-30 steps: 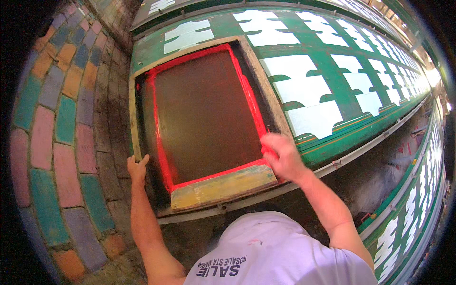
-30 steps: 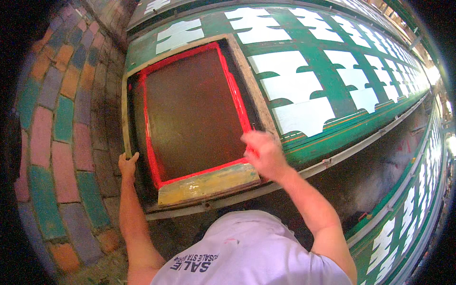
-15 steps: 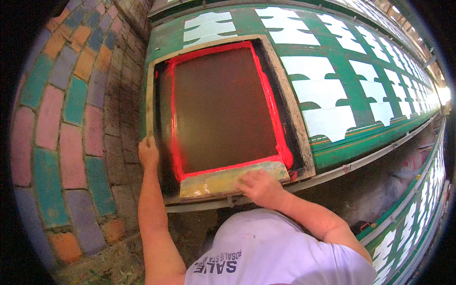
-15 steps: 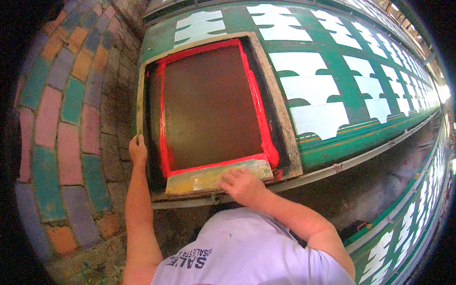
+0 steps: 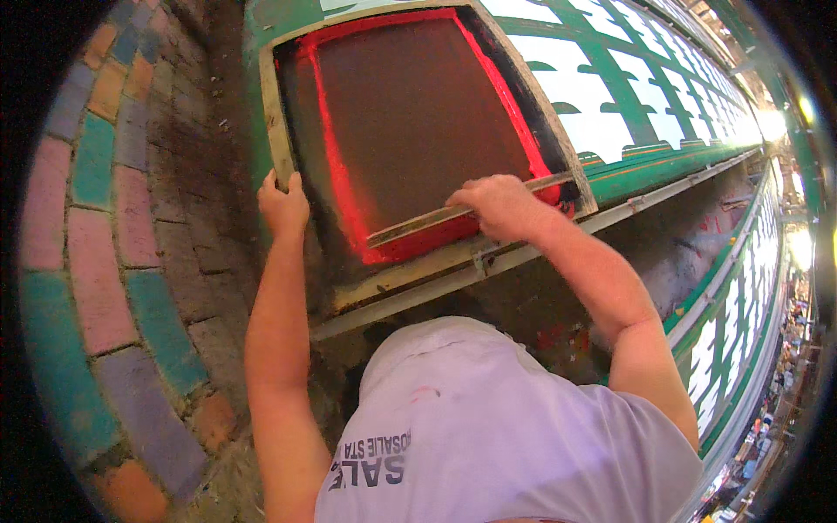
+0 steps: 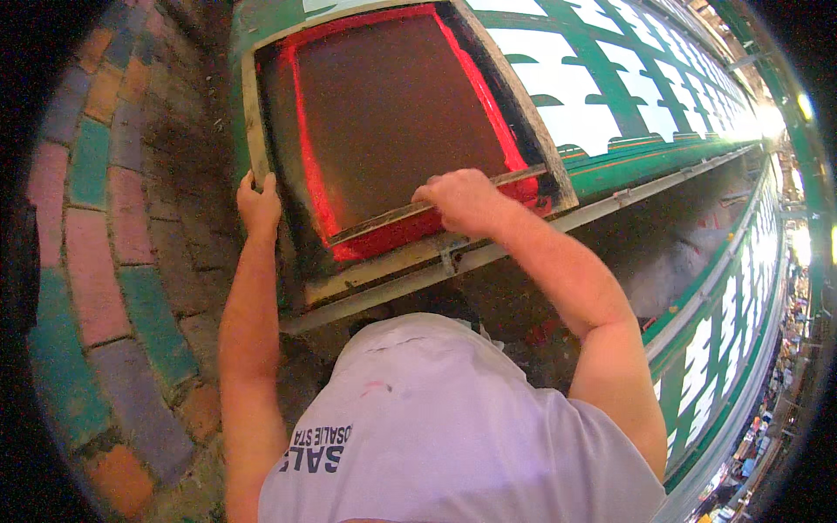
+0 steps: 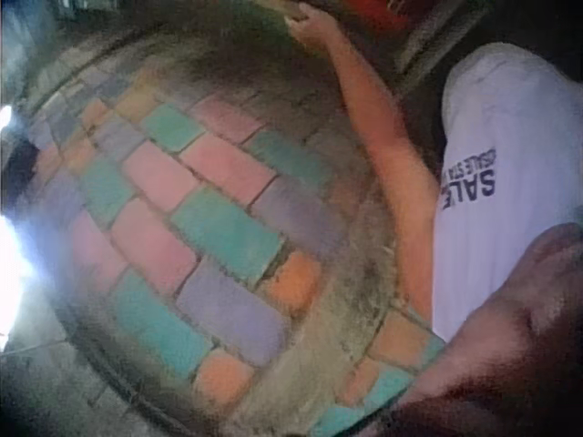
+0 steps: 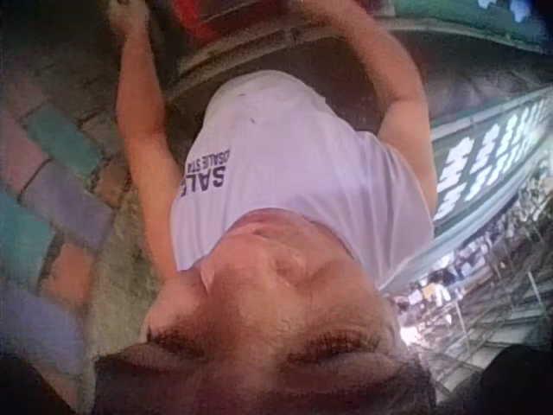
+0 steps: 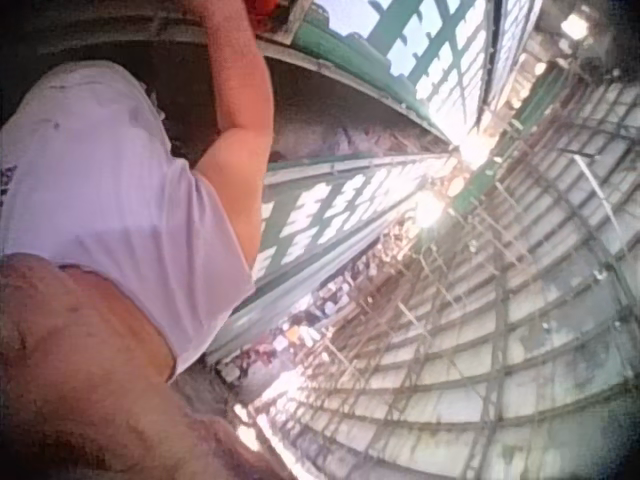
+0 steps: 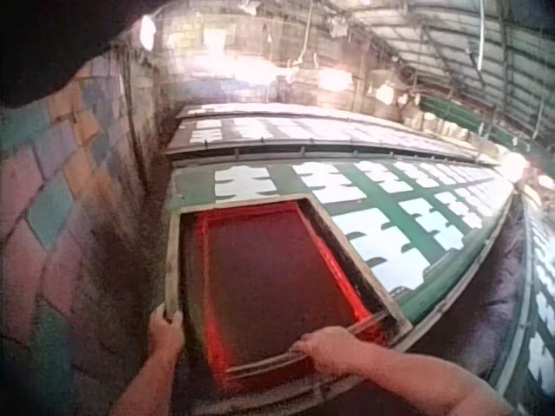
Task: The person uses a screen printing frame and squeegee to apply red ink onto white paper sheets laid out on a green table. They repeatedly pull the squeegee across the screen to transfer ink, then lift the frame to reveal printed sheets.
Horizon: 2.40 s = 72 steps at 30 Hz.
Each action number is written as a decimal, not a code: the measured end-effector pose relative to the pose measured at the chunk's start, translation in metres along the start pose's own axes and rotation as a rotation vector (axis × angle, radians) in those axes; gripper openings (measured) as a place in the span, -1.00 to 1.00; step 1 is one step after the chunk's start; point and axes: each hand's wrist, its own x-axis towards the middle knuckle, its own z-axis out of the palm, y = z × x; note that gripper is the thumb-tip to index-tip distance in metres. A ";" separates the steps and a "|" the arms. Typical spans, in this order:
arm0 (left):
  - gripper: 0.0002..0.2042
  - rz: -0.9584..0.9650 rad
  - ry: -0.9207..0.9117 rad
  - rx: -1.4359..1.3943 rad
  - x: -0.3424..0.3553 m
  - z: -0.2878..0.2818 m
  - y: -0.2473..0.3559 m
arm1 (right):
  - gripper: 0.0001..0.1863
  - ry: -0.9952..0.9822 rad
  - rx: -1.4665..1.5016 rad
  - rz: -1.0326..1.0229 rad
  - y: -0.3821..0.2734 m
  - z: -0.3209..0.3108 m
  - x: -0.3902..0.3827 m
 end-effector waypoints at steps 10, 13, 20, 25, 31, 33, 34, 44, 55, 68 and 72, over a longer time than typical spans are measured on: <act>-0.29 -0.113 -0.127 -0.029 0.082 0.017 0.022 | -0.37 0.063 -0.056 -0.008 -0.027 0.030 -0.036; -0.34 -0.067 -0.055 0.173 0.072 0.022 0.030 | -0.46 0.252 -0.075 -0.094 -0.026 0.042 -0.040; -0.41 0.033 -0.008 0.203 0.062 0.015 0.036 | -0.47 0.312 -0.096 -0.170 0.016 0.041 0.012; -0.43 0.056 0.041 0.271 0.055 0.011 0.050 | -0.38 0.403 -0.116 -0.221 0.070 0.020 0.115; -0.43 -0.001 0.041 0.339 0.049 0.010 0.059 | -0.54 0.423 -0.203 -0.181 0.148 -0.017 0.273; -0.44 -0.012 0.031 0.351 0.050 0.011 0.062 | -0.56 0.435 -0.239 -0.167 0.170 -0.030 0.325; -0.45 -0.020 0.026 0.358 0.050 0.012 0.063 | -0.58 0.471 -0.252 -0.159 0.180 -0.035 0.348; -0.49 0.013 0.084 0.410 0.053 0.015 0.066 | -0.38 0.476 -0.268 -0.073 0.227 -0.089 0.466; -0.49 0.005 0.059 0.469 0.055 0.013 0.067 | -0.57 0.190 -0.214 -0.014 0.230 -0.115 0.471; -0.39 -0.020 0.031 0.385 0.062 0.010 0.057 | -0.54 -0.051 -0.132 -0.029 0.085 -0.049 0.202; -0.35 -0.040 0.016 0.451 0.059 0.006 0.061 | -0.61 0.036 -0.112 -0.033 0.042 -0.014 0.115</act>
